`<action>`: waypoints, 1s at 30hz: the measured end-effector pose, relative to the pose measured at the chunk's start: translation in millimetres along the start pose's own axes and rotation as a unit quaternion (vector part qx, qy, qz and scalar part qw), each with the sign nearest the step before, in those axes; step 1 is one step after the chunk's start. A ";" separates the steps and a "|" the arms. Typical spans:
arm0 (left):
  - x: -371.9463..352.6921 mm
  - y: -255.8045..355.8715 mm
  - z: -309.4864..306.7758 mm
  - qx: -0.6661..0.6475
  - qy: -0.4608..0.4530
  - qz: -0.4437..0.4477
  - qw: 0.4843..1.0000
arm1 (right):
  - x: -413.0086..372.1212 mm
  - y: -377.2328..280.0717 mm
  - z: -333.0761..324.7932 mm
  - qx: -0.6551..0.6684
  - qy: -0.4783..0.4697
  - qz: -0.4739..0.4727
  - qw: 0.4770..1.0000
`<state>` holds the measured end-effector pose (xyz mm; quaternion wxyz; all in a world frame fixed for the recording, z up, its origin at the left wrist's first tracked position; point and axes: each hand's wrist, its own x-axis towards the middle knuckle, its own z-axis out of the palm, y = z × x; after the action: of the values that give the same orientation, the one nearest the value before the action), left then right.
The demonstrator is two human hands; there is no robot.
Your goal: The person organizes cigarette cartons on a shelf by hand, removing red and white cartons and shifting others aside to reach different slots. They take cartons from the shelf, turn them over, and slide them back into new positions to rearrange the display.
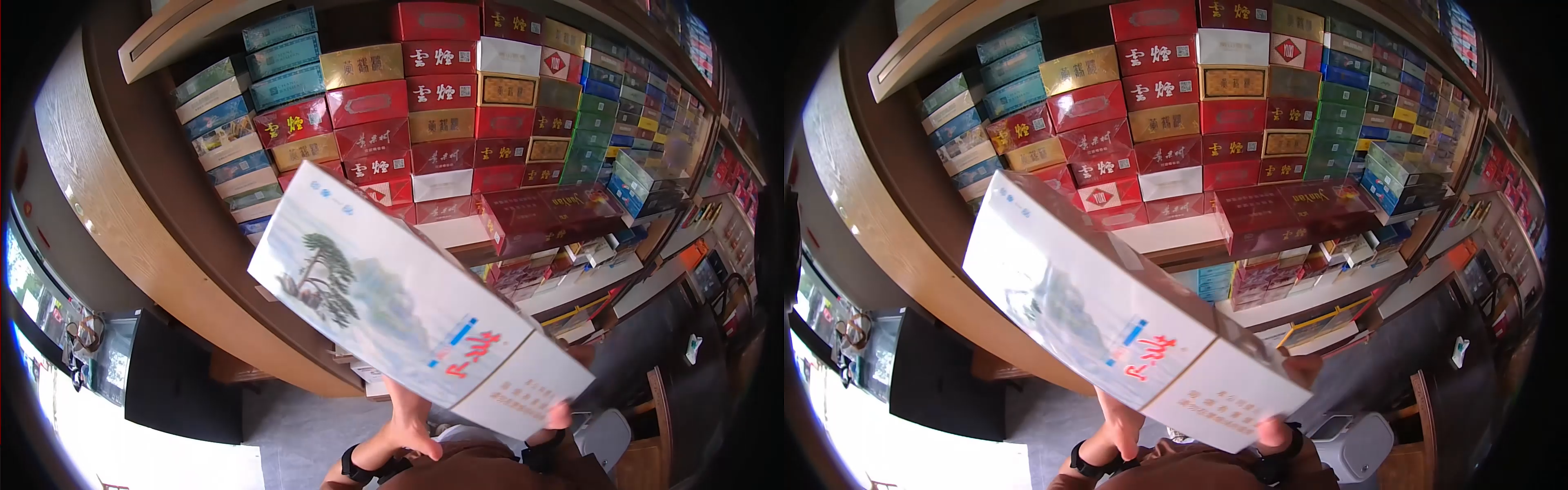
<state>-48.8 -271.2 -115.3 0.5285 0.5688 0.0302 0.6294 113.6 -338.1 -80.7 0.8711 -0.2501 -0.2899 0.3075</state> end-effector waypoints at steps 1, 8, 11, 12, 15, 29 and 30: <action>-3.9 -1.0 -3.2 -0.053 -0.048 -0.011 0.997 | 0.2 24.3 -0.4 -0.037 -0.096 -0.098 0.990; 21.5 89.5 -32.2 -0.030 0.241 -0.191 0.951 | 119.5 12.0 86.8 -0.402 -0.376 -0.420 0.722; 31.9 110.1 -18.7 -0.046 0.281 -0.205 0.936 | 195.8 35.9 147.6 -0.493 -0.389 -0.507 0.591; 35.4 114.5 -14.9 -0.029 0.276 -0.221 0.935 | 215.0 45.1 165.3 -0.514 -0.387 -0.527 0.555; 36.5 120.3 -9.1 -0.011 0.287 -0.248 0.925 | 252.9 65.9 204.5 -0.555 -0.414 -0.572 0.441; 115.1 118.4 -9.9 0.004 0.151 -0.233 0.961 | 309.0 39.2 267.2 -0.543 -0.388 -0.683 0.296; 124.9 113.9 -13.4 -0.003 0.102 -0.231 0.968 | 311.5 37.2 270.4 -0.542 -0.378 -0.696 0.279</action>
<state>-105.0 -226.3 38.2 0.6554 0.4777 0.2122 0.5451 121.1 -31.0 197.0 0.2121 -0.2243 -0.7511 -0.5836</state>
